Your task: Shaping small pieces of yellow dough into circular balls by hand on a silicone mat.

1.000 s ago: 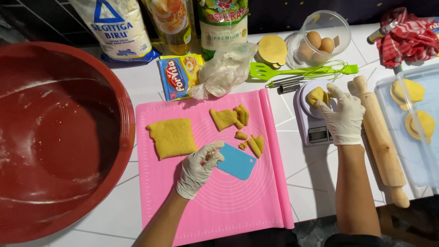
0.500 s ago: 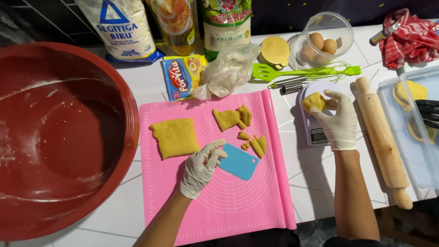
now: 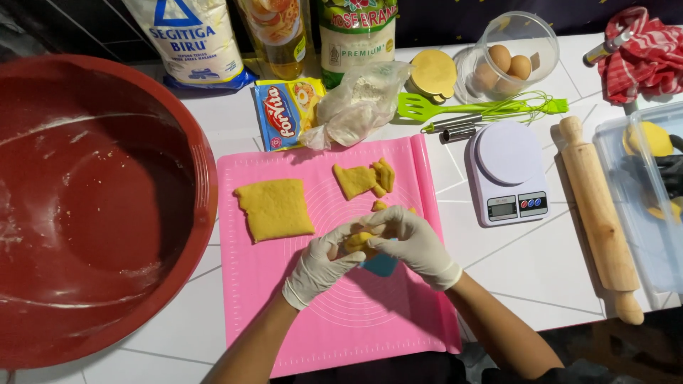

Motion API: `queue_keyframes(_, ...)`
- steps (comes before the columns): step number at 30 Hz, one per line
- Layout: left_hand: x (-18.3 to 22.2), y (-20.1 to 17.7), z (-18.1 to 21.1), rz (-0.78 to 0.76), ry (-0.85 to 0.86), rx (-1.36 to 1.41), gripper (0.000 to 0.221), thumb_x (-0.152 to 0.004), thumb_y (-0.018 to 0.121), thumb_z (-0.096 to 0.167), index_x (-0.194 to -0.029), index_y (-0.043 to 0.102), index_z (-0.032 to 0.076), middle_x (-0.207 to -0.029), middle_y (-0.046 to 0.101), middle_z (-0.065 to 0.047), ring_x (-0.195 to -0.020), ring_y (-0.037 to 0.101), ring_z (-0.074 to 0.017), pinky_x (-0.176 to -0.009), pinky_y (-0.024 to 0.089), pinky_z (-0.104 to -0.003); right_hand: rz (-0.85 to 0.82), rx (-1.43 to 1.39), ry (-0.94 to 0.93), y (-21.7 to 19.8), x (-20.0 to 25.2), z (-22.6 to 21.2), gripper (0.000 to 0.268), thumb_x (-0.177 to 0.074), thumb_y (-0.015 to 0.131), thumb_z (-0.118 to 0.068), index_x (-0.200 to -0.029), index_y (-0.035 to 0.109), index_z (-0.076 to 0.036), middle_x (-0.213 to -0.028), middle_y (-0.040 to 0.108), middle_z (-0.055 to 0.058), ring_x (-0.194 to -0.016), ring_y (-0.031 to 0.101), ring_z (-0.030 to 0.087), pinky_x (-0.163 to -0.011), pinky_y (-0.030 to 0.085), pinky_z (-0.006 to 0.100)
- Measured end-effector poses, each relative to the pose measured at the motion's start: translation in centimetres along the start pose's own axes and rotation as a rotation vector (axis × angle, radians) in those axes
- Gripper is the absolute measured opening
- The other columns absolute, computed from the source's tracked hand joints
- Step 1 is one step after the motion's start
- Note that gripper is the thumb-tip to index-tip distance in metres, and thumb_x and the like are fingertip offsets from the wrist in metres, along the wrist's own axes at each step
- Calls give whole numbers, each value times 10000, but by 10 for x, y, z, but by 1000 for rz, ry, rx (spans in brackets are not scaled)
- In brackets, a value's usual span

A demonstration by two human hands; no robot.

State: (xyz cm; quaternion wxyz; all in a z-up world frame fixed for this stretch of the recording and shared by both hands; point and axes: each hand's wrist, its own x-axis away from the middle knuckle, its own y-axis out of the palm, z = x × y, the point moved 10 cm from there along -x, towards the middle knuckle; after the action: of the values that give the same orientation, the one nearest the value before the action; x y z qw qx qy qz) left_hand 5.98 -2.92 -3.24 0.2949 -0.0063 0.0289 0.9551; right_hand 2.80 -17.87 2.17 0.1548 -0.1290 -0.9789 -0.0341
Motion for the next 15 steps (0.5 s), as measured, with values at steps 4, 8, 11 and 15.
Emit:
queue_keyframes(4,4,0,-59,90,-343,239,464,-845,795,35,-1288,658,16,-1078,768,-147,-854,746,-164,-706,658,-258,-8,12,39,-7,-20,16,412,-795,817,5,-1189,700,-35,-978,737,130,-859,693,190,-734,638,379)
queue_keyframes(8,-2,-6,-83,177,-436,438,402,-909,722,33,-1300,631,9,-1069,736,-147,-832,754,-211,-694,666,-296,78,633,-51,-44,-33,-5,204,-922,752,-276,-1108,795,-202,-1037,725,69,-1076,670,249,-980,505,401)
queue_keyframes(11,-5,-17,-107,243,-448,525,366,-956,682,79,-1312,622,21,-1084,702,-177,-835,768,-306,-717,684,-408,74,975,-133,-56,-48,19,159,-957,713,-313,-1075,798,-250,-1016,709,12,-1060,642,214,-936,542,362)
queue_keyframes(15,-2,-28,-87,251,-444,526,430,-957,660,67,-1381,593,37,-1127,697,-160,-883,763,-298,-766,675,-409,64,1181,-301,-68,-56,32,169,-926,719,-364,-1040,784,-257,-936,701,3,-981,638,255,-827,576,425)
